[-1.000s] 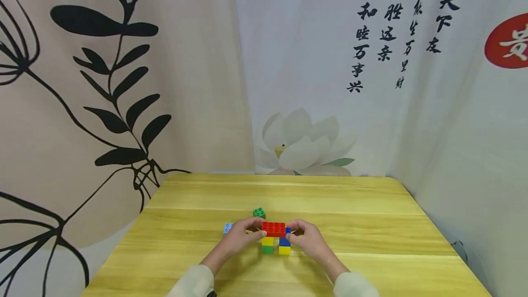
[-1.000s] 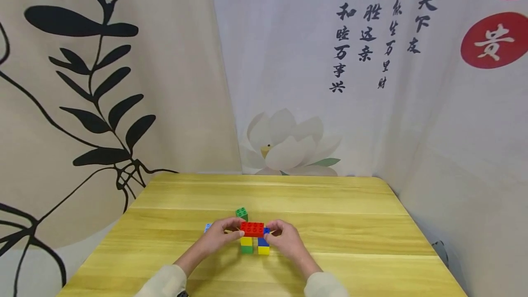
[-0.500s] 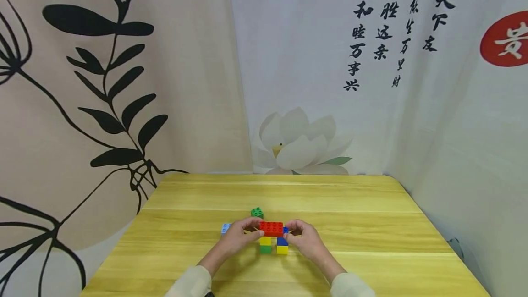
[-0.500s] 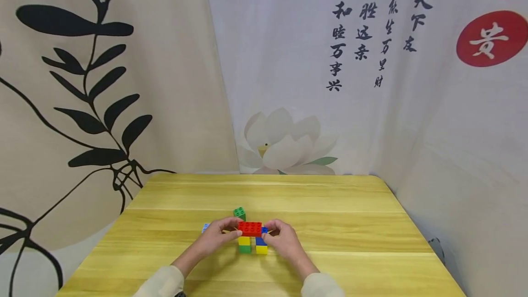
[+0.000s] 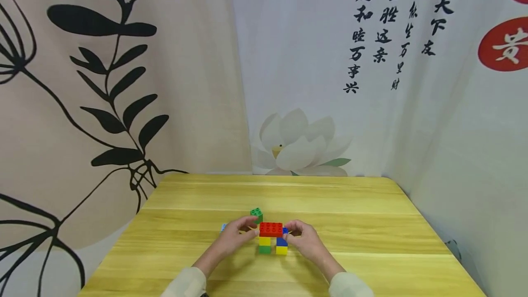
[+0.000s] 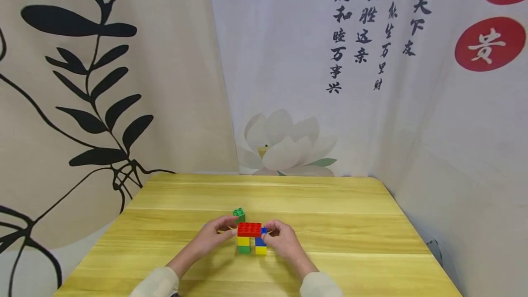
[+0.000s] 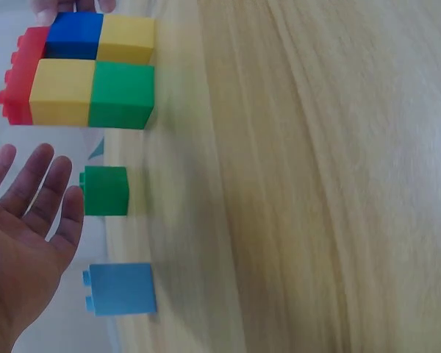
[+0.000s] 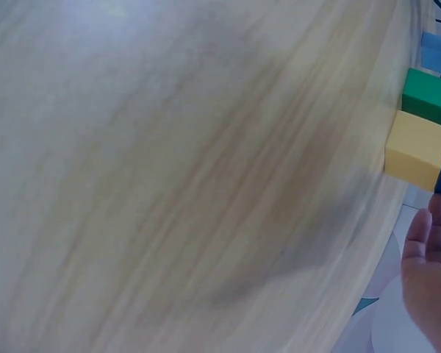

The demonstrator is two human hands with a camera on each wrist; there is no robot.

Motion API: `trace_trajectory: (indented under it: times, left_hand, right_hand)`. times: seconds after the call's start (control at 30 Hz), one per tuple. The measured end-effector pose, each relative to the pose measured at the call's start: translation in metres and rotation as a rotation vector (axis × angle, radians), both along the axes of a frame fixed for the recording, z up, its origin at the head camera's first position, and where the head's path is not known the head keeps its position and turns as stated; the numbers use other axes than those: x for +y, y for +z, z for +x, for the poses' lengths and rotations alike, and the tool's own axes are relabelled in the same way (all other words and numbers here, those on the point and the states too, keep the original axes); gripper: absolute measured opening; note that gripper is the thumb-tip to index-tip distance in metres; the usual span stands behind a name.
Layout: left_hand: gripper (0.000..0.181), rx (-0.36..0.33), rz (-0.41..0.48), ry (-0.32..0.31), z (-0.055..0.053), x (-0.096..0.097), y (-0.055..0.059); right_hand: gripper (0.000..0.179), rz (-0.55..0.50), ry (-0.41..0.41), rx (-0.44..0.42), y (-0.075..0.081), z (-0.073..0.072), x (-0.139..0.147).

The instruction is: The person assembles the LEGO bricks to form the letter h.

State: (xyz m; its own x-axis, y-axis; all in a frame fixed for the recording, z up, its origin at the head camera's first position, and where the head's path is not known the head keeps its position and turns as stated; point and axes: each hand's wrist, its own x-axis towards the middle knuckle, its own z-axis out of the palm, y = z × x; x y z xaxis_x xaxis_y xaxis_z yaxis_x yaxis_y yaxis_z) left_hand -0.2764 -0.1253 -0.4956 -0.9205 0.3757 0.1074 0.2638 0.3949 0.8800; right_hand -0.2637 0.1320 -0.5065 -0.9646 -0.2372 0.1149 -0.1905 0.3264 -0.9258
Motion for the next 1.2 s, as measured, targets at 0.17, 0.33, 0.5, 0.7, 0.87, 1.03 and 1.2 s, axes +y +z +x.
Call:
trace_trajectory:
  times: [0.17, 0.33, 0.5, 0.7, 0.87, 1.03, 1.2]
  left_hand:
    - [0.052, 0.003, 0.015, 0.047, 0.001, -0.007, 0.006]
    - [0.049, 0.018, 0.044, 0.100, -0.002, -0.018, 0.012]
    - [0.046, 0.033, 0.079, 0.185, -0.010, -0.035, 0.018]
    - [0.049, 0.014, 0.112, 0.280, -0.018, -0.060, 0.019]
    - [0.047, 0.000, 0.071, 0.316, -0.021, -0.076, 0.012]
    - [0.044, -0.023, 0.023, 0.311, -0.023, -0.083, 0.002]
    - [0.047, -0.060, -0.001, 0.282, -0.022, -0.086, -0.008]
  right_hand:
    - [0.026, 0.002, 0.010, -0.023, -0.003, -0.001, 0.002]
    - [0.024, 0.001, 0.016, -0.028, -0.005, -0.005, 0.005]
    - [0.028, -0.020, 0.014, -0.027, -0.002, -0.003, 0.005]
    - [0.028, -0.021, 0.010, -0.039, -0.001, -0.004, 0.004]
    - [0.026, 0.002, 0.018, -0.033, 0.001, -0.005, 0.002]
    - [0.027, 0.004, 0.021, -0.038, 0.003, -0.004, 0.002]
    - [0.026, 0.031, 0.029, -0.044, 0.003, -0.005, 0.004]
